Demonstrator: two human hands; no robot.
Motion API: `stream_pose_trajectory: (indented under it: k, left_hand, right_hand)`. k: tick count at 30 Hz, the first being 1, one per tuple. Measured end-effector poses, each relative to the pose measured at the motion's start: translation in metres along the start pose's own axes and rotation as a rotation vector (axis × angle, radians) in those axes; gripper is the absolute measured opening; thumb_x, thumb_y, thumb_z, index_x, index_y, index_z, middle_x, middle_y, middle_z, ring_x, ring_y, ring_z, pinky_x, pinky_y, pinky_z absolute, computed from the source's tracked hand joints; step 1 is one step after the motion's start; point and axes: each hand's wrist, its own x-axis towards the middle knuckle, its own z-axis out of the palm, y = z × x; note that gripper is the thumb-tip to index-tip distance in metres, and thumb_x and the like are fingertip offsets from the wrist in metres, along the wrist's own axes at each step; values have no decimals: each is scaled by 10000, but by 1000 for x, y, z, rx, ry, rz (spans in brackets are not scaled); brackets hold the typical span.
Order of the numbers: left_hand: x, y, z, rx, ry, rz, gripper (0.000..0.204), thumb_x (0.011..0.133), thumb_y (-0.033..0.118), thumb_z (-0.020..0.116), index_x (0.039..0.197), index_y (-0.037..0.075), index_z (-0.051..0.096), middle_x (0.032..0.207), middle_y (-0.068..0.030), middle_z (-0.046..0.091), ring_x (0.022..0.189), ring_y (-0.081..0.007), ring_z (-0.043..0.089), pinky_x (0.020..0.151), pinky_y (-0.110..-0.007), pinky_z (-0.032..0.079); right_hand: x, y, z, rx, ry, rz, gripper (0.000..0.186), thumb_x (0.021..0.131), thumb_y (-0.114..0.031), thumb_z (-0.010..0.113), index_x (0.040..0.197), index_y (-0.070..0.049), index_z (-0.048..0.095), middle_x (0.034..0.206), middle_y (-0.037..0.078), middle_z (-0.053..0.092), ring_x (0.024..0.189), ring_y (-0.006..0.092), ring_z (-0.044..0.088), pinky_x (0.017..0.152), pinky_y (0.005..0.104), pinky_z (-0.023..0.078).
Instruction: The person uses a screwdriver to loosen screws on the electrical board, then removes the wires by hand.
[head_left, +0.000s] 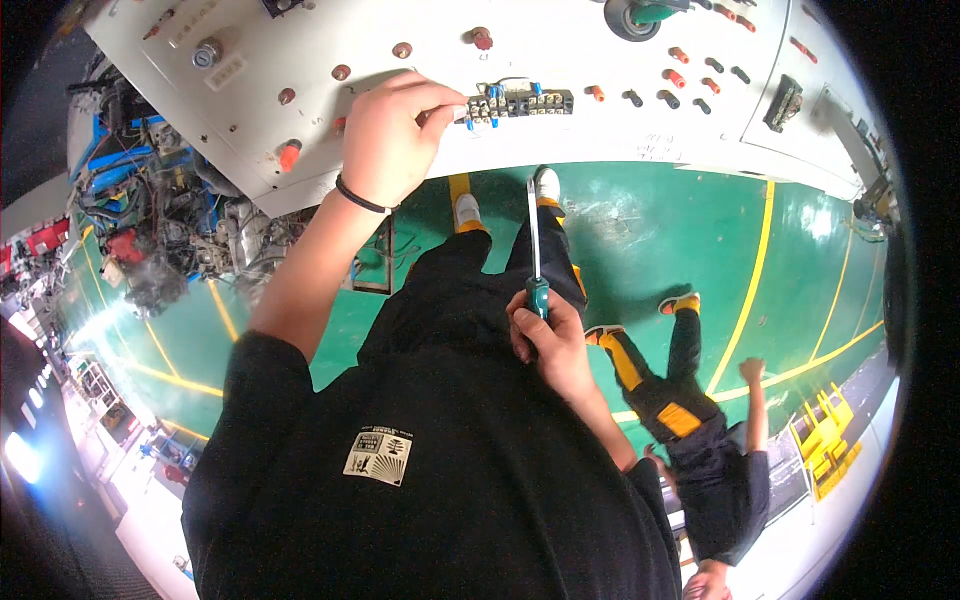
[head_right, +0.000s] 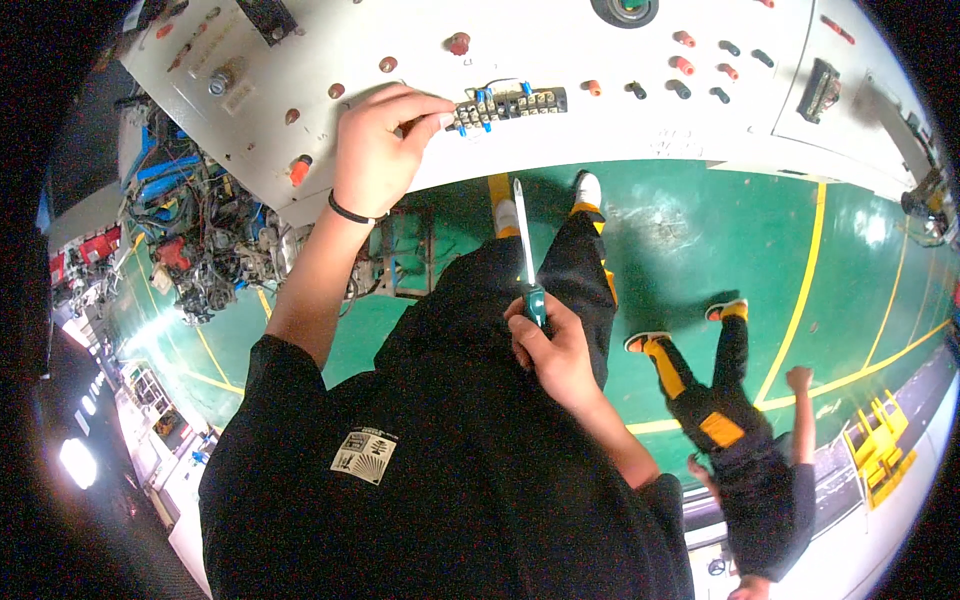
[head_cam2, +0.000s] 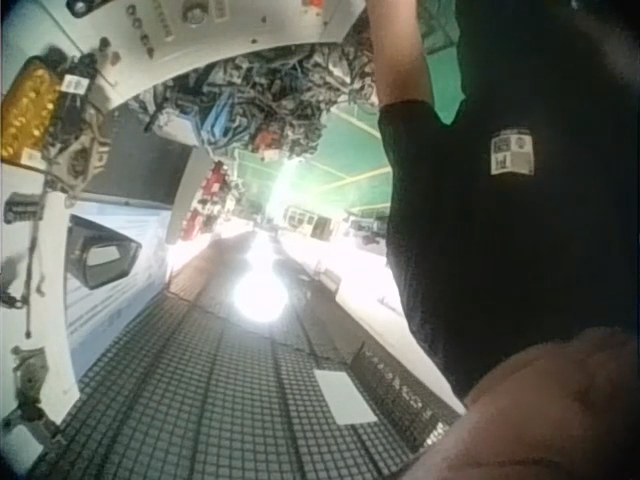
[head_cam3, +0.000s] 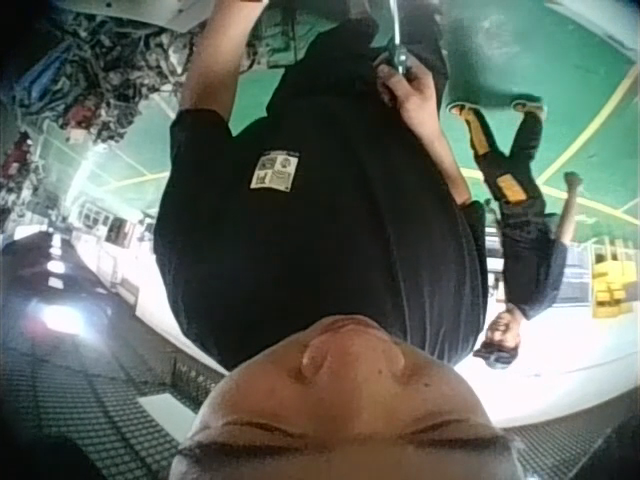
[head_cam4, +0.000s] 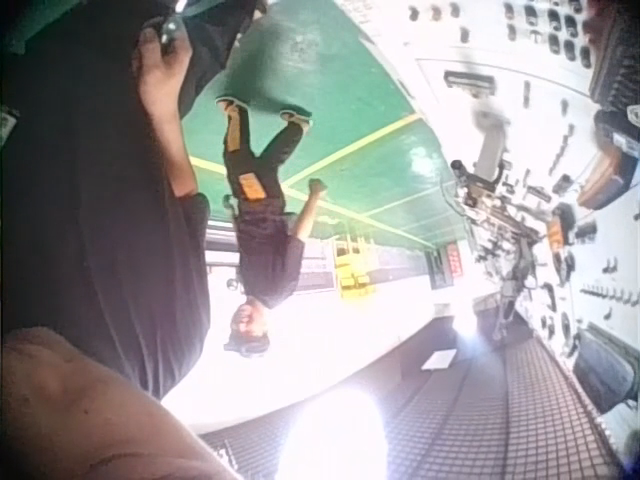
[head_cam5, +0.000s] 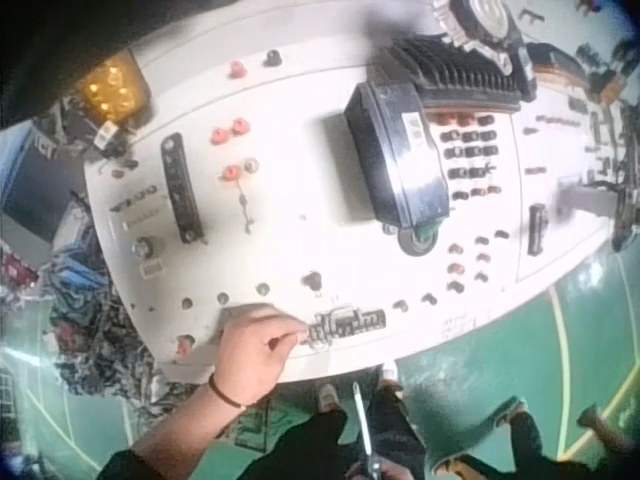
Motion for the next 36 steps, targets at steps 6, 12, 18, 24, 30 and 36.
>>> stream_pose_trajectory:
  k: [6,12,18,24,30,36]
  left_hand:
    - [-6,3,2,-15,43,-9,146,794,15,685,933,53,713,813,-55,663,616,-125,577,565,-244,456]
    - [-17,2,4,-151,182,-60,140,795,0,660,931,31,676,808,-84,651,577,-142,582,540,-253,463]
    - [-60,1,21,-406,319,-289,115,878,90,663,964,15,686,759,6,641,595,-24,485,519,-184,380]
    - [-77,14,32,-333,411,-226,72,822,31,686,888,13,662,685,-40,587,541,-93,508,497,-230,390]
    - [-44,-14,30,-7,534,224,213,696,-12,735,897,52,708,917,-76,626,827,-246,576,728,-333,481]
    - [-25,-22,35,89,466,330,205,682,42,762,879,77,715,906,-49,634,880,-251,562,786,-362,465]
  right_hand:
    - [0,-3,2,24,-6,6,113,919,-114,561,965,-10,553,648,-12,498,513,60,458,468,215,369]
    - [0,-4,5,-6,-23,-9,132,924,-106,545,1012,-7,537,647,-6,488,516,66,459,464,216,362]
    - [0,-15,20,-32,-26,-58,210,932,-88,513,1123,-6,487,685,-1,479,513,69,450,463,212,368]
    - [7,-23,40,-142,-2,-169,522,932,-52,501,1411,-79,295,748,14,512,523,65,449,454,203,371]
    - [10,-25,49,-364,109,-301,531,910,-17,513,1400,-77,317,803,37,540,615,77,467,563,214,401]
    - [19,-35,39,-557,172,-394,476,873,-1,551,1325,-60,415,825,68,561,739,132,539,696,268,453]
